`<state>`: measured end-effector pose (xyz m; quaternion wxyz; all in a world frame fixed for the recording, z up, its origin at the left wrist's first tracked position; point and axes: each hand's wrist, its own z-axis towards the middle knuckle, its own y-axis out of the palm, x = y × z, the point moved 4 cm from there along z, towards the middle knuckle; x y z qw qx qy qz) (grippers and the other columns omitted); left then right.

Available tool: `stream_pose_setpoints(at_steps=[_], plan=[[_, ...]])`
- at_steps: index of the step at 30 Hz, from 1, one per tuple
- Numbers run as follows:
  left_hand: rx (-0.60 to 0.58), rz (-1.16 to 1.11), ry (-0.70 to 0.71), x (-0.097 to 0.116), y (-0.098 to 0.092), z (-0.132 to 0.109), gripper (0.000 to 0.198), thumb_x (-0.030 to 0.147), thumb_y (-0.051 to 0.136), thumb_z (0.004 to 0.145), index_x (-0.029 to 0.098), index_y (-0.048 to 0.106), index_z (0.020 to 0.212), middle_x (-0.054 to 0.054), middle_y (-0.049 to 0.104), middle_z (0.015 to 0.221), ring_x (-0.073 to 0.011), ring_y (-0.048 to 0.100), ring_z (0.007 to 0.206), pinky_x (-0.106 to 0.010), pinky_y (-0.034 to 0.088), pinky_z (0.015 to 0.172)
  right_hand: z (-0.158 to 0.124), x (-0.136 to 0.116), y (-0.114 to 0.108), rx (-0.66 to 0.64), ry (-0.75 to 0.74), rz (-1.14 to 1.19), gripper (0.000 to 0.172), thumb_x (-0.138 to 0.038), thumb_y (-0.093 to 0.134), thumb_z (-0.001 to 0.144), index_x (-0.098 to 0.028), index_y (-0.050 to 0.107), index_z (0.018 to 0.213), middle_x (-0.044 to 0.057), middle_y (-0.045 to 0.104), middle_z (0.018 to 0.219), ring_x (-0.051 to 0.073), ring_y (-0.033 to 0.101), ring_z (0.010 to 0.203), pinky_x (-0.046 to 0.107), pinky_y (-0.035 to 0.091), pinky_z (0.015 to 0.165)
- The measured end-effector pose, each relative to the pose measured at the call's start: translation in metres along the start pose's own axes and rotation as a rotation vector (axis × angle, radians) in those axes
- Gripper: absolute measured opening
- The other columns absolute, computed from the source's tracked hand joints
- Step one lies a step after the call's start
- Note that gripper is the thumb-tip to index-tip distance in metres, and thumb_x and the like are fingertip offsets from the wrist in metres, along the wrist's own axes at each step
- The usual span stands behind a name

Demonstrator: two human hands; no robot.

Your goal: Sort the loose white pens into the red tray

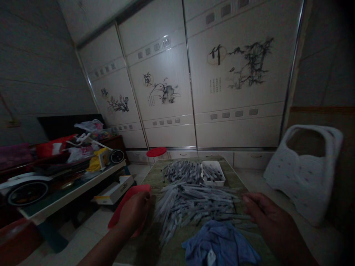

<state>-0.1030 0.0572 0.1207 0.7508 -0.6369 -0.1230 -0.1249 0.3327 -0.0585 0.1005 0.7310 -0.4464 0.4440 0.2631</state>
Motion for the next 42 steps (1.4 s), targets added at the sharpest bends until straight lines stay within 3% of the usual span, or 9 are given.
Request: stream_pose_setpoints(at_steps=[4,8,13,19,28,31,35,40,42], plan=[[-0.063,-0.020,0.180,0.048,0.022,-0.018,0.018,0.030,0.055,0.094,0.023,0.071,0.091,-0.006,0.076,0.094,-0.0225,0.068,0.089,-0.028,0.040,0.072,0.001,0.001,-0.007,0.013,0.002,-0.001,0.043,-0.063,0.051,0.091,-0.026,0.071,0.098,0.002,0.076,0.080,0.025,0.072,0.076,0.033,0.055,0.069],[-0.116,-0.041,0.273,0.084,0.055,-0.031,0.018,0.026,0.054,0.092,0.022,0.072,0.089,-0.007,0.076,0.096,-0.0221,0.068,0.091,-0.028,0.041,0.075,0.001,0.005,-0.011,0.009,0.017,0.059,0.041,-0.062,0.050,0.093,-0.025,0.067,0.097,0.001,0.073,0.079,0.024,0.069,0.076,0.033,0.053,0.068],[-0.185,-0.035,0.314,0.110,0.097,-0.037,0.017,0.021,0.056,0.087,0.022,0.073,0.087,-0.006,0.076,0.095,-0.0207,0.067,0.088,-0.026,0.041,0.072,0.001,0.011,-0.013,-0.036,0.005,0.097,0.039,-0.060,0.047,0.096,-0.024,0.063,0.091,-0.001,0.063,0.072,0.021,0.063,0.070,0.031,0.048,0.064],[-0.185,-0.005,0.339,0.131,0.124,-0.029,0.021,0.022,0.055,0.089,0.022,0.075,0.096,-0.008,0.074,0.102,-0.0232,0.065,0.100,-0.029,0.044,0.082,0.006,0.022,-0.022,-0.025,0.053,0.102,0.039,-0.060,0.046,0.096,-0.024,0.060,0.089,-0.002,0.062,0.073,0.020,0.060,0.069,0.031,0.045,0.065],[-0.183,0.052,0.355,0.151,0.136,-0.020,0.019,0.019,0.062,0.087,0.023,0.076,0.098,-0.010,0.070,0.109,-0.0269,0.062,0.109,-0.035,0.045,0.091,0.010,0.027,-0.020,-0.018,0.039,0.174,0.038,-0.057,0.050,0.095,-0.022,0.064,0.087,-0.003,0.060,0.070,0.019,0.058,0.068,0.029,0.045,0.063],[-0.205,0.070,0.350,0.153,0.138,-0.017,0.013,0.027,0.065,0.093,0.019,0.074,0.099,-0.009,0.070,0.110,-0.0252,0.064,0.107,-0.039,0.049,0.093,0.012,0.028,-0.019,-0.016,0.040,0.185,0.039,-0.057,0.050,0.094,-0.022,0.063,0.084,-0.003,0.059,0.068,0.019,0.057,0.067,0.029,0.045,0.061],[-0.223,0.054,0.365,0.152,0.141,-0.012,0.030,0.039,0.065,0.097,0.017,0.066,0.117,-0.008,0.068,0.122,-0.0240,0.067,0.107,-0.048,0.056,0.094,0.014,0.036,-0.017,-0.001,0.055,0.191,0.038,-0.056,0.052,0.092,-0.021,0.065,0.083,-0.003,0.060,0.066,0.019,0.057,0.064,0.029,0.044,0.059],[-0.202,-0.093,0.377,0.144,0.136,-0.009,0.009,0.023,0.065,0.090,0.017,0.071,0.093,-0.007,0.072,0.104,-0.0249,0.064,0.105,-0.039,0.048,0.093,0.015,0.044,-0.015,0.006,0.058,0.190,0.034,-0.052,0.055,0.090,-0.021,0.065,0.080,-0.003,0.059,0.064,0.019,0.058,0.064,0.028,0.043,0.060],[-0.194,-0.188,0.378,0.140,0.131,-0.013,0.010,0.017,0.061,0.086,0.019,0.070,0.089,-0.007,0.072,0.099,-0.0243,0.063,0.101,-0.033,0.046,0.088,0.015,0.044,-0.009,-0.016,0.053,0.197,0.033,-0.051,0.055,0.091,-0.021,0.065,0.080,-0.004,0.059,0.064,0.018,0.057,0.065,0.028,0.043,0.060]])
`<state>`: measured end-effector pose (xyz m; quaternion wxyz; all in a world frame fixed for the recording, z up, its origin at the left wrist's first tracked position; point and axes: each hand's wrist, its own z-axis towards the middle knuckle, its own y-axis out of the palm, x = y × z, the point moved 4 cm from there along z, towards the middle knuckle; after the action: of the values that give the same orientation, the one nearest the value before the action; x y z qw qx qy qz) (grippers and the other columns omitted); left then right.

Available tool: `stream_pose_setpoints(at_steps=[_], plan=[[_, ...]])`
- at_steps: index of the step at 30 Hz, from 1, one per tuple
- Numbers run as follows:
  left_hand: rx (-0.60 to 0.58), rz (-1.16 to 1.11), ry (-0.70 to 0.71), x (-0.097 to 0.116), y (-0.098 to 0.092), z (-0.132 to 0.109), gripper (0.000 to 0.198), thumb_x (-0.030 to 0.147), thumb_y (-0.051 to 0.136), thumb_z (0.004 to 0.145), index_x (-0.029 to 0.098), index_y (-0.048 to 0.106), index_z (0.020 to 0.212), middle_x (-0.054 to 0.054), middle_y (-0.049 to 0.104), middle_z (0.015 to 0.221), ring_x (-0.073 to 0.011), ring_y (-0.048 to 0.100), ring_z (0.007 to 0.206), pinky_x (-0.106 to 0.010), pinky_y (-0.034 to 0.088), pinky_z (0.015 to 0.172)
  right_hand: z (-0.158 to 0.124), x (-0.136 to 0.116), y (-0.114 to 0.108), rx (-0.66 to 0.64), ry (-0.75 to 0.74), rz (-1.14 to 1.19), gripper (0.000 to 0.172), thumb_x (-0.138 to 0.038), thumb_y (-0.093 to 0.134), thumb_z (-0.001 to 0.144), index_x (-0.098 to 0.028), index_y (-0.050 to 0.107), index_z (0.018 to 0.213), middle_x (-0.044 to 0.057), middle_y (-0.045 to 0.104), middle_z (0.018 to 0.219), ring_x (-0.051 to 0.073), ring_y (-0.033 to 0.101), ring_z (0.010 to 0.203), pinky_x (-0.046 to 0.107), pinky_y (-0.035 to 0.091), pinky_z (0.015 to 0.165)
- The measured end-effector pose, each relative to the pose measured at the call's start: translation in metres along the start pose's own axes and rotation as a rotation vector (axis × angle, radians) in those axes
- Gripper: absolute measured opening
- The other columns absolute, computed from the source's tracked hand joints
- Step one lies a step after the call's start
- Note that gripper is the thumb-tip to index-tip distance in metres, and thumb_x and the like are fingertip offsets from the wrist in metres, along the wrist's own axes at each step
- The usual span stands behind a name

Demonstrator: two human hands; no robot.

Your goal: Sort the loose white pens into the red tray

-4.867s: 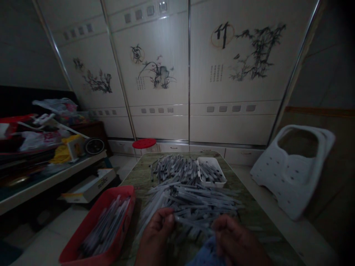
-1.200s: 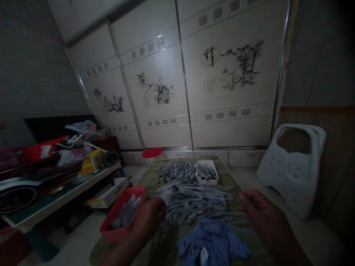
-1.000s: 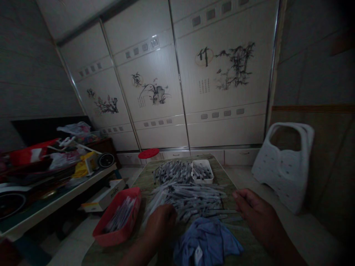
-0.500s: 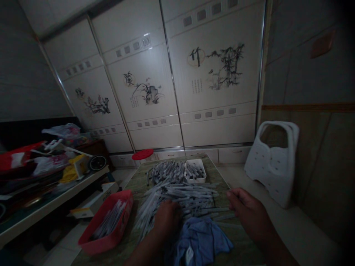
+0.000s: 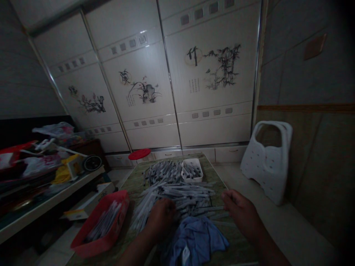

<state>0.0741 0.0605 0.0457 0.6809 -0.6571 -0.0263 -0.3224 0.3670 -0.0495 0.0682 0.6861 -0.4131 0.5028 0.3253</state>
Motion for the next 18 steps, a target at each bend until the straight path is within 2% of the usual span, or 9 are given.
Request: stream_pose_setpoints(at_steps=[3,6,10,14,18], plan=[[0.005,-0.149,0.026,0.007,-0.006,-0.014,0.011,0.018,0.055,0.086,0.020,0.066,0.089,-0.005,0.071,0.093,-0.0221,0.063,0.091,-0.029,0.045,0.080,-0.001,0.000,0.017,-0.061,0.003,0.028,0.033,-0.050,0.056,0.091,-0.020,0.068,0.087,-0.002,0.063,0.070,0.020,0.061,0.069,0.029,0.046,0.062],[-0.008,-0.306,0.045,0.019,-0.010,-0.030,0.009,0.024,0.055,0.090,0.021,0.064,0.088,-0.004,0.068,0.088,-0.0204,0.061,0.084,-0.027,0.044,0.076,-0.005,-0.005,0.041,-0.148,0.001,0.081,0.036,-0.050,0.056,0.092,-0.019,0.071,0.104,0.003,0.073,0.089,0.023,0.068,0.085,0.030,0.050,0.068],[0.003,-0.495,0.024,0.030,-0.014,-0.047,0.010,0.028,0.060,0.090,0.021,0.063,0.084,-0.001,0.064,0.082,-0.0193,0.057,0.079,-0.027,0.042,0.073,-0.013,-0.012,0.066,-0.230,0.014,0.157,0.042,-0.055,0.050,0.095,-0.019,0.070,0.103,0.000,0.069,0.079,0.018,0.063,0.066,0.028,0.046,0.060],[0.038,-0.688,-0.048,0.020,-0.011,-0.053,0.011,0.029,0.067,0.086,0.020,0.064,0.080,-0.001,0.062,0.079,-0.0185,0.055,0.078,-0.027,0.041,0.072,-0.015,-0.015,0.079,-0.297,0.060,0.241,0.039,-0.053,0.052,0.095,-0.018,0.067,0.102,-0.002,0.067,0.074,0.014,0.058,0.058,0.025,0.042,0.055],[0.068,-1.000,-0.197,-0.003,0.006,-0.051,0.025,0.040,0.078,0.079,0.020,0.062,0.082,0.002,0.060,0.073,-0.0149,0.052,0.068,-0.025,0.039,0.062,-0.012,-0.012,0.089,-0.324,0.130,0.299,0.037,-0.053,0.063,0.086,-0.018,0.066,0.097,0.000,0.070,0.074,0.013,0.059,0.056,0.024,0.042,0.052]])
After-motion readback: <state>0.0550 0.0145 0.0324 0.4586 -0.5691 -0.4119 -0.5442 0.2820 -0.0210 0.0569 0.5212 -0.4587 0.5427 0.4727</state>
